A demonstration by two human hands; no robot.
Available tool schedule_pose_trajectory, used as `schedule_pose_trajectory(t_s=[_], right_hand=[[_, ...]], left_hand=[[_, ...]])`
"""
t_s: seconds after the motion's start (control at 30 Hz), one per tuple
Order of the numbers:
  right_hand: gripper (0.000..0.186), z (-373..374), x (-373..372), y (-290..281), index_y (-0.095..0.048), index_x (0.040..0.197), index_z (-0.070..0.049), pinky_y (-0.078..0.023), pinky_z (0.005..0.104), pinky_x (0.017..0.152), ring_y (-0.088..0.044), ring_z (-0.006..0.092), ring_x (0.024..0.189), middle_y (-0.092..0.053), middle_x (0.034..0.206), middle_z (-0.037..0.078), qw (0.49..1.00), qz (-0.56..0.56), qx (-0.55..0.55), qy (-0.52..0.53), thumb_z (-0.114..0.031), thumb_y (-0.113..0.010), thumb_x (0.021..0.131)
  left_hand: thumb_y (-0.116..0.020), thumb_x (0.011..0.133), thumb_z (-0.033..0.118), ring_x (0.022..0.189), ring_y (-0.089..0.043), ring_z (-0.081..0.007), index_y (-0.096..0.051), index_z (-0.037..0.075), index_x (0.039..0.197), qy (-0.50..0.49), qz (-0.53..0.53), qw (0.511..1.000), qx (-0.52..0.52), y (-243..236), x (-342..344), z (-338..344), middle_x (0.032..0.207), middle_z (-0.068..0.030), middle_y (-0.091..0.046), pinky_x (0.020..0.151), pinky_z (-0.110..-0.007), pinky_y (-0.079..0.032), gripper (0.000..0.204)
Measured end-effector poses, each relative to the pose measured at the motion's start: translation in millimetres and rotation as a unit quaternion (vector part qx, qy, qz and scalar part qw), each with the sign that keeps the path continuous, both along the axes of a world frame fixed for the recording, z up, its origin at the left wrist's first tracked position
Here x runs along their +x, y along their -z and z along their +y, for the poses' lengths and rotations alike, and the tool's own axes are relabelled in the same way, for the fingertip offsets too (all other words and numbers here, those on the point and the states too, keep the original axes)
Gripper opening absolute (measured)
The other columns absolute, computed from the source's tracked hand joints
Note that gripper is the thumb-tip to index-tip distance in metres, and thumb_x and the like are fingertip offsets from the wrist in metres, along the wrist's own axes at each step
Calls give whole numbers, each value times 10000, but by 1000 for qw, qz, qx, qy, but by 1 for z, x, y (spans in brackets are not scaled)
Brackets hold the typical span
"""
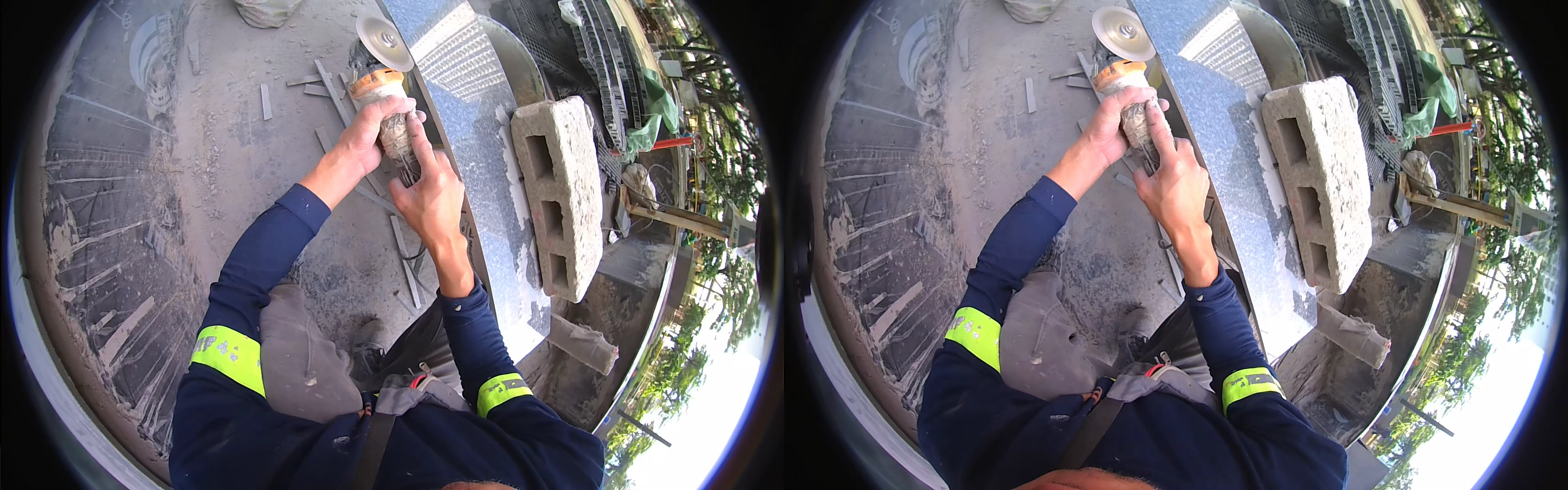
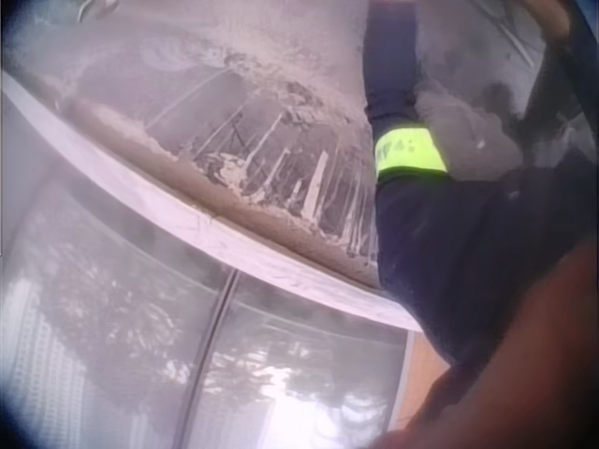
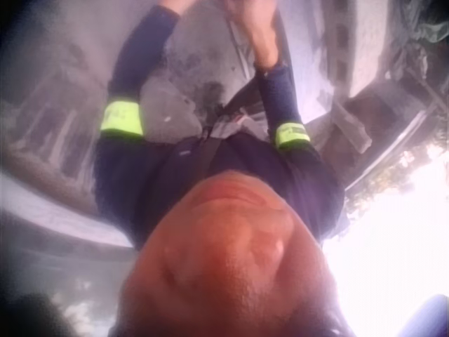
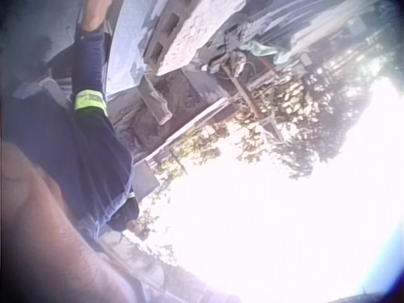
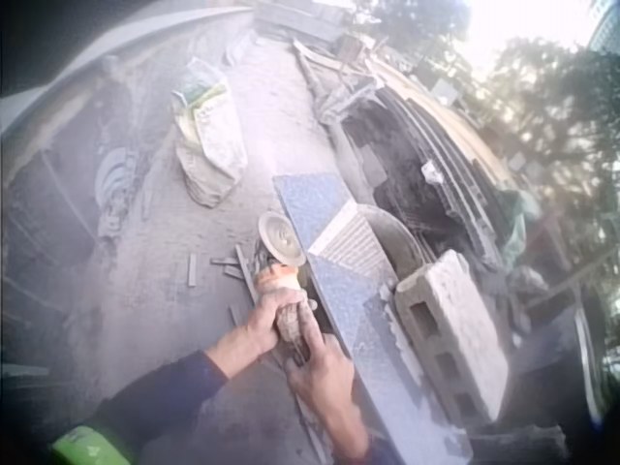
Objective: The person uses an angle grinder to grind the edge of a rectangular tile resting on a cinder block. The person holds the grinder with both hands and moves it along the tile edge, producing dust. The tile remains in place throughout the clip.
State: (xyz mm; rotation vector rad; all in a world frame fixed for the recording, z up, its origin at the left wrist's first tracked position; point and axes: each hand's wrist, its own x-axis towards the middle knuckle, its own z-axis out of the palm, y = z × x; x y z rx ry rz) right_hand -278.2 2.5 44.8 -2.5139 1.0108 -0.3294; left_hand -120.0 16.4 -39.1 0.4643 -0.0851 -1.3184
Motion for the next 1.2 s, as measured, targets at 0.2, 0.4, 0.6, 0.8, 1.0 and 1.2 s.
schedule_pose_trajectory(t_s=[0.2,0.4,0.6,0.8,1.0,1.2], right_hand=[[935,-10,34,1,-492,1589,-247,-604,526,828,-733,443,911,-708,1006,243,1000,1,-15,12,-116,-772,707],[937,-10,35,3,-481,1601,-248,-594,515,830,-733,434,910,-713,995,234,1000,8,-16,17,-136,-769,716],[954,14,-9,0,-475,1599,-322,-608,507,731,-702,391,820,-639,967,157,1000,-12,1,12,-115,-779,719],[943,18,-17,-5,-499,1593,-271,-604,479,797,-723,375,867,-698,963,161,1000,11,9,22,-97,-761,703],[944,1,8,-1,-497,1590,-263,-605,483,829,-732,406,907,-720,982,197,1000,-6,9,21,-101,-743,693],[934,-11,37,4,-483,1594,-279,-604,526,829,-727,449,893,-708,971,245,1000,-6,-9,24,-124,-743,710]], left_hand=[[-802,859,206,1010,-728,-260,-647,56,1121,-22,-7,1000,18,2,29,-22,1013,-81,-680,848,-430,-633,339],[-802,856,197,886,-739,-212,-643,58,1091,-39,-2,998,40,-8,27,-20,959,-90,-723,795,-399,-631,316],[-786,876,195,932,-731,-209,-652,53,1080,5,9,999,37,-10,-7,12,975,-75,-707,873,-376,-609,282],[-796,872,205,954,-727,-208,-652,54,1088,5,11,999,50,-5,-17,14,989,-81,-711,895,-369,-596,300],[-796,860,201,928,-728,-216,-649,53,1088,6,2,999,33,-3,10,-4,963,-87,-706,867,-383,-609,309],[-784,885,222,865,-731,-232,-626,65,1104,-11,-19,999,33,0,39,-25,974,-107,-700,786,-396,-635,312]])
